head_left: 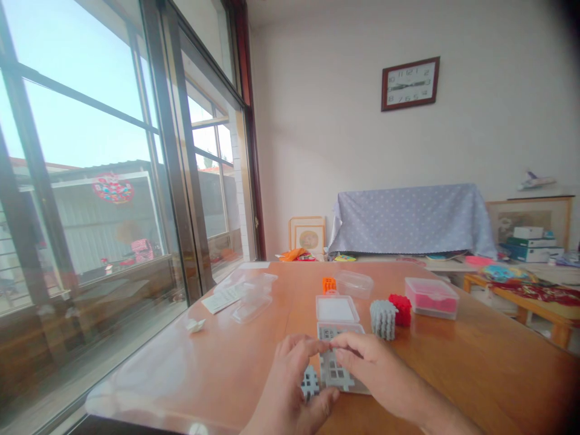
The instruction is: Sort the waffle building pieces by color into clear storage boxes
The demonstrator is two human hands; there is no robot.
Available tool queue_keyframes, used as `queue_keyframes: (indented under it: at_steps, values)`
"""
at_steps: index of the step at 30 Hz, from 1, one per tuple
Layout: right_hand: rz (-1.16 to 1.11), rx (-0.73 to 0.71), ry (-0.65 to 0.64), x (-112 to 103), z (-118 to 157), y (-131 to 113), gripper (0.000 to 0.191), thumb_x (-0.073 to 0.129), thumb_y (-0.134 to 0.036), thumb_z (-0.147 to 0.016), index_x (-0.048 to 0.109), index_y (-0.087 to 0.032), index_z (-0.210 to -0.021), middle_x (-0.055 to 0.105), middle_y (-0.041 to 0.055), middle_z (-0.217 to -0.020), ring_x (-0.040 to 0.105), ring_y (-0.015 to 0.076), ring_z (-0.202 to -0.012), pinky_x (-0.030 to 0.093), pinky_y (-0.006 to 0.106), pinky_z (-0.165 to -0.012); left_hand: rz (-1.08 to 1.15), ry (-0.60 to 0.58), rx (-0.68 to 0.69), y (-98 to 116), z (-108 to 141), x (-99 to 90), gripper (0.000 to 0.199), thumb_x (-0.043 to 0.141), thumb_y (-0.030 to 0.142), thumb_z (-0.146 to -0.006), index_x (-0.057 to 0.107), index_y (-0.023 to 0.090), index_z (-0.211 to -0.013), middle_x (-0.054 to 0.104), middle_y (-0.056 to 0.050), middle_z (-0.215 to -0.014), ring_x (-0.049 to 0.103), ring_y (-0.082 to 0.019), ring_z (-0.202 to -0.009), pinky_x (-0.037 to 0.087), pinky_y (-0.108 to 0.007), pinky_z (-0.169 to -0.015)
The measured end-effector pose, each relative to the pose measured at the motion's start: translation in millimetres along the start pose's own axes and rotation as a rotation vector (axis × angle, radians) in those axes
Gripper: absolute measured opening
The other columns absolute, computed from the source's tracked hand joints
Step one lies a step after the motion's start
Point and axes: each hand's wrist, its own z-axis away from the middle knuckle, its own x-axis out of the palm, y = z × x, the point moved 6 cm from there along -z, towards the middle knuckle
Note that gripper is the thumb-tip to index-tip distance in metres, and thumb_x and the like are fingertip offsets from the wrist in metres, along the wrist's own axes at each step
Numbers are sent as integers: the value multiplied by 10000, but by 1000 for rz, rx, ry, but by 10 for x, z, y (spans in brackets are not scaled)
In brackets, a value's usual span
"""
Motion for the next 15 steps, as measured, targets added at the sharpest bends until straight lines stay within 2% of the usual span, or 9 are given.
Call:
queue_keyframes:
  at_steps: [4, 8, 11, 15]
  values:
    - [-15, -2, 115, -253, -7, 152, 312, 551, -422, -943, 725, -206, -1086, 720, 17, -907, 634, 207, -860, 492, 312, -778, 27, 62, -2, -96, 18, 34, 511, 654, 247, -884, 526, 274, -1378, 592, -107, -1346, 537, -278, -1271, 450, -457, -1090]
    - [147, 26, 263, -519, 0, 338, 262, 542, -391, -934, 712, -211, -1020, 672, -4, -803, 603, 192, -778, 455, 306, -736, -26, 126, -79, -398, 120, 57, 345, 601, 307, -936, 608, 269, -1279, 650, -96, -1263, 599, -263, -1200, 500, -418, -1035]
    - [255, 39, 277, -569, 19, 446, 217, 539, -341, -921, 717, -231, -978, 680, 1, -832, 625, 201, -811, 457, 310, -765, -42, 124, -168, -592, 200, 88, 292, 615, 360, -927, 663, 262, -1198, 688, -89, -1199, 642, -261, -1134, 534, -397, -989]
    - [394, 62, 274, -527, 55, 513, 199, 557, -290, -886, 743, -266, -953, 661, 14, -919, 645, 201, -866, 462, 312, -811, -30, 159, -280, -741, 294, 77, 310, 608, 431, -922, 688, 245, -1157, 705, -96, -1197, 668, -267, -1096, 551, -396, -968]
